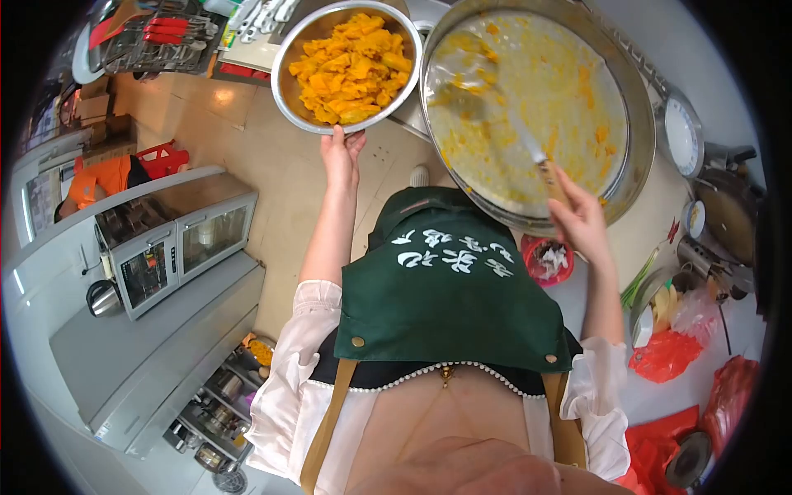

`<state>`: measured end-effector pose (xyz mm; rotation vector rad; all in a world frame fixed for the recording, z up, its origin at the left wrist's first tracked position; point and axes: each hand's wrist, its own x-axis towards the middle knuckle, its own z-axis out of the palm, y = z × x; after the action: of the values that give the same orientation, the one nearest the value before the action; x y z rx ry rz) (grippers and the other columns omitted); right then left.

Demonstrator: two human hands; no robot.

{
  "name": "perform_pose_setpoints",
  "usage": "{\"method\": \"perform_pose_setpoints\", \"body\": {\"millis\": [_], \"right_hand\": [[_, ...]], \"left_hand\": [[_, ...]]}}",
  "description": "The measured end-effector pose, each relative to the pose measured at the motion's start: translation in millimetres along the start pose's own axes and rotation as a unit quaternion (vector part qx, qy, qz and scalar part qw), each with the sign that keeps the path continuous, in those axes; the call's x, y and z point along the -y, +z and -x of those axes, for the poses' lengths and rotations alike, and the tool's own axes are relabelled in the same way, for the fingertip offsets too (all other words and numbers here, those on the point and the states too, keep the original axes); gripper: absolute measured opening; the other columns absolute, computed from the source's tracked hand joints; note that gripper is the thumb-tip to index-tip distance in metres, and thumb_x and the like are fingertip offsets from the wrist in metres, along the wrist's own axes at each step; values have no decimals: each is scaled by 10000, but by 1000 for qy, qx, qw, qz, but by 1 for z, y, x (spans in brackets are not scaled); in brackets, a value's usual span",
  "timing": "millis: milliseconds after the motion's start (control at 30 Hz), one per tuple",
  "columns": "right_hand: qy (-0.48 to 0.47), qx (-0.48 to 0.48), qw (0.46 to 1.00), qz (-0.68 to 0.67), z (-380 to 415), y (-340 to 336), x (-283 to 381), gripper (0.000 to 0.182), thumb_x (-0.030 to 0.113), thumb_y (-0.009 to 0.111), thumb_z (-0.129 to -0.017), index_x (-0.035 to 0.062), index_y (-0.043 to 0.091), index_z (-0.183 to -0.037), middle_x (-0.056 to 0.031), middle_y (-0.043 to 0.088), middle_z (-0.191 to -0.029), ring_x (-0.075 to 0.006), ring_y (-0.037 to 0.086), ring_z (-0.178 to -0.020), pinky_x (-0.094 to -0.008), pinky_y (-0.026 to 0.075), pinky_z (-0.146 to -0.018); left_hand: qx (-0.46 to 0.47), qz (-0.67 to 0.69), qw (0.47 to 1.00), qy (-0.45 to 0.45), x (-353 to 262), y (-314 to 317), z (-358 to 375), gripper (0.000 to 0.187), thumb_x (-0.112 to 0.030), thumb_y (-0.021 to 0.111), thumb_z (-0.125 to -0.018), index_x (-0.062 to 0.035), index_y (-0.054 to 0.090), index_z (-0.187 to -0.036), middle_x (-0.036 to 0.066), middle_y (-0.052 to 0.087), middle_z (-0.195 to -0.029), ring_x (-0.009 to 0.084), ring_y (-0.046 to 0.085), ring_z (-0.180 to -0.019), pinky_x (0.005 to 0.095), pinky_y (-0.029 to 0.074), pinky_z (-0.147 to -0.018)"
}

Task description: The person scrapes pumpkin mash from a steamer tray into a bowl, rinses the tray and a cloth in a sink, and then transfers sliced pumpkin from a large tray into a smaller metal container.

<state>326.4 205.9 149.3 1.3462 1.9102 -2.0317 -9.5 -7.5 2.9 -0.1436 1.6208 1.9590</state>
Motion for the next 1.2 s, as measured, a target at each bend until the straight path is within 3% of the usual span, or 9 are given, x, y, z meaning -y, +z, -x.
{"method": "perform_pose_setpoints", "body": {"millis": [200, 300, 333, 467, 667, 833, 1000, 1100, 1200], "right_hand": [[58, 36, 993, 95, 34, -27, -15, 543, 8, 540, -803, 32, 401, -1328, -46, 583, -727, -108, 467, -560, -244, 422, -568], [29, 55, 983, 171, 42, -9, -36, 531, 6, 537, -782, 10, 419, -1301, -140, 562, -700, -185, 499, -561, -284, 437, -613], [-15, 50, 975, 214, 44, -1, -34, 549, 7, 551, -759, 2, 422, -1293, -209, 522, -695, -272, 540, -574, -317, 440, -598], [-129, 45, 957, 256, 55, 16, -54, 615, 10, 591, -726, -6, 390, -1307, -206, 540, -704, -364, 566, -673, -401, 442, -587], [-111, 64, 935, 331, 83, 7, -25, 611, 9, 597, -738, -3, 387, -1312, -207, 556, -751, -370, 554, -675, -392, 463, -610], [-74, 66, 992, 80, 85, 0, -36, 538, 2, 551, -790, 4, 406, -1308, -89, 574, -694, -221, 580, -613, -314, 487, -573], [199, 157, 935, -247, 71, -21, -17, 508, -14, 525, -802, -1, 422, -1299, -53, 531, -616, -83, 471, -382, -202, 370, -339], [210, 166, 897, -352, 59, -24, -18, 517, -11, 528, -798, -7, 414, -1302, -59, 530, -615, -93, 455, -361, -209, 372, -349], [123, 152, 921, -337, 49, -21, -8, 535, -15, 523, -802, -4, 391, -1321, -68, 538, -626, -88, 452, -366, -210, 369, -351]], "left_hand": [[-2, 7, 1000, 3, 4, -5, -4, 258, -223, 419, -955, -55, 426, -1151, 125, 572, -1066, 259, 597, -908, 367, 507, -755], [-10, 4, 1000, 7, 4, -7, -4, 262, -215, 434, -948, -32, 436, -1136, 142, 574, -1060, 275, 600, -913, 377, 514, -758], [-12, 2, 1000, 7, 4, -6, -5, 264, -211, 433, -948, -27, 435, -1136, 145, 572, -1061, 277, 599, -917, 380, 513, -761], [-12, -5, 1000, -5, 0, -3, -4, 241, -203, 390, -965, -38, 395, -1142, 145, 546, -1078, 261, 594, -902, 351, 522, -716], [-14, -2, 1000, 3, 2, -3, -5, 255, -202, 386, -967, -35, 391, -1160, 138, 535, -1095, 258, 590, -900, 352, 521, -720], [-10, -6, 1000, 0, 1, -4, -5, 277, -209, 385, -968, -44, 386, -1191, 132, 529, -1112, 262, 587, -911, 363, 509, -743], [-4, -1, 1000, -2, 3, -6, -7, 284, -212, 385, -968, -43, 385, -1197, 134, 530, -1117, 267, 589, -910, 365, 508, -746], [-2, 1, 1000, -6, 5, -8, -8, 288, -212, 391, -966, -43, 384, -1199, 138, 536, -1110, 269, 591, -909, 363, 513, -739], [-6, 1, 1000, -10, 3, -10, -11, 284, -204, 397, -964, -41, 386, -1196, 145, 542, -1102, 273, 593, -912, 367, 514, -740]]}}
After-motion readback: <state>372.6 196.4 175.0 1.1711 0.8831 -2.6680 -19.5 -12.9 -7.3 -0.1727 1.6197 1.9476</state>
